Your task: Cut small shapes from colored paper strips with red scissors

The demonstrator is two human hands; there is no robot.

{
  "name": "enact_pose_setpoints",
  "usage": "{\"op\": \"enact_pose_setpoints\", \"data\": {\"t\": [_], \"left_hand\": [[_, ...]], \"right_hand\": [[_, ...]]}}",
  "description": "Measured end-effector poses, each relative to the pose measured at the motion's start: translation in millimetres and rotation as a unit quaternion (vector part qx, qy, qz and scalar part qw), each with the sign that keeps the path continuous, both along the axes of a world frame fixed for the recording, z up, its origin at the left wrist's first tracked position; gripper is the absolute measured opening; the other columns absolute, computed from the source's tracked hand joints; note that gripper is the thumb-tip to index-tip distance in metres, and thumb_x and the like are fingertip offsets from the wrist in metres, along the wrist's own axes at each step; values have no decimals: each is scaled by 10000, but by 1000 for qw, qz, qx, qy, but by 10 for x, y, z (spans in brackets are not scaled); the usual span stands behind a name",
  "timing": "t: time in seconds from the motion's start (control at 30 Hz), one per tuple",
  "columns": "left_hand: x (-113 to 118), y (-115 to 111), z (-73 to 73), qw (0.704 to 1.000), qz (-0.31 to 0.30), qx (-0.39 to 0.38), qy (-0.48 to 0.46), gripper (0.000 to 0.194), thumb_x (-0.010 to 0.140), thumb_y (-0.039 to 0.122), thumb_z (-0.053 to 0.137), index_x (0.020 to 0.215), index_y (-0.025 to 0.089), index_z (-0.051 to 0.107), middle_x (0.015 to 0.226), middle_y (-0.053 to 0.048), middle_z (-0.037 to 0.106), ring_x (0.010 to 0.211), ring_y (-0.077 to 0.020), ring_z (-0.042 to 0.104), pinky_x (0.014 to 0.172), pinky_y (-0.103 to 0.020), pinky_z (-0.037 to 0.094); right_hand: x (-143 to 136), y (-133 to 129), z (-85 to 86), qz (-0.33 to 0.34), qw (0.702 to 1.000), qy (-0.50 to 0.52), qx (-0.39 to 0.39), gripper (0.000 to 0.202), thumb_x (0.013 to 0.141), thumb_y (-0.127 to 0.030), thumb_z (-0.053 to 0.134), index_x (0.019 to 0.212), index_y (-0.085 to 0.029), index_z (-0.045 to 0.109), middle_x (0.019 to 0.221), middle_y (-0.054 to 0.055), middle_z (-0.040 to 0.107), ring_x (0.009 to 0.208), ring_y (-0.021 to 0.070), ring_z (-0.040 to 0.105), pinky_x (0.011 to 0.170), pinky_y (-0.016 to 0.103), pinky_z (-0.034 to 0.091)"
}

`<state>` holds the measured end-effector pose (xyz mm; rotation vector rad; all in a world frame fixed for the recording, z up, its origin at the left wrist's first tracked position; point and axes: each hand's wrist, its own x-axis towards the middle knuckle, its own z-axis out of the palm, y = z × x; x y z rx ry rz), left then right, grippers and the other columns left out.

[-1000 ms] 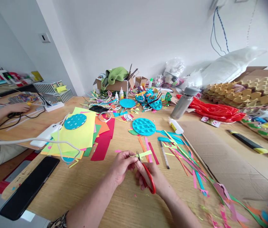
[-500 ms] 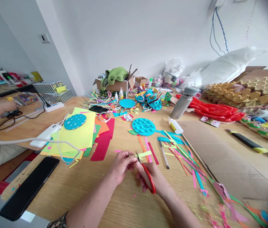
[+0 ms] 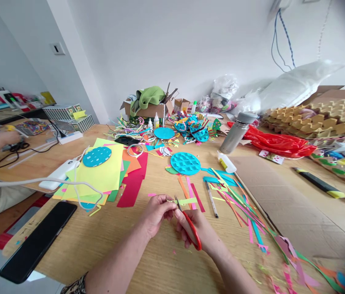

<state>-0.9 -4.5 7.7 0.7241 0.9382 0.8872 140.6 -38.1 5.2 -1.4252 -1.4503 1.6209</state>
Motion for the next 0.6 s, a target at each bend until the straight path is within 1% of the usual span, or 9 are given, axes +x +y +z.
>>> {"op": "enact_pose_setpoints", "data": {"t": [0.17,0.33,0.47,0.6], "left_hand": [[8,-6,-7,1000,1,2,4,169,604,231,690,630,145,546,532,22,528,467,-65,422,485,-214,284],[17,-6,-22,1000,-3,0,7,179,612,242,700,658,140,560,545,21,530,479,-66,427,488,-213,284],[17,-2,-24,1000,-4,17,2,181,628,246,692,626,138,546,556,16,527,493,-67,422,504,-218,294],[14,0,-19,1000,-7,22,0,185,628,242,686,609,139,534,555,18,519,496,-67,418,506,-218,292]], "right_hand": [[-7,-5,-6,-3,1000,10,9,567,772,-688,504,562,-161,493,395,-21,492,305,93,478,301,173,278],[-23,-13,-6,-8,1000,10,4,584,765,-706,490,555,-161,489,392,-18,493,300,90,479,299,168,273],[-22,-8,-6,-9,1000,3,7,581,762,-711,490,574,-161,497,392,-18,501,296,93,477,295,170,258],[-9,9,-21,3,1000,5,22,571,783,-692,484,575,-161,503,399,-14,511,307,94,485,313,174,271]]}}
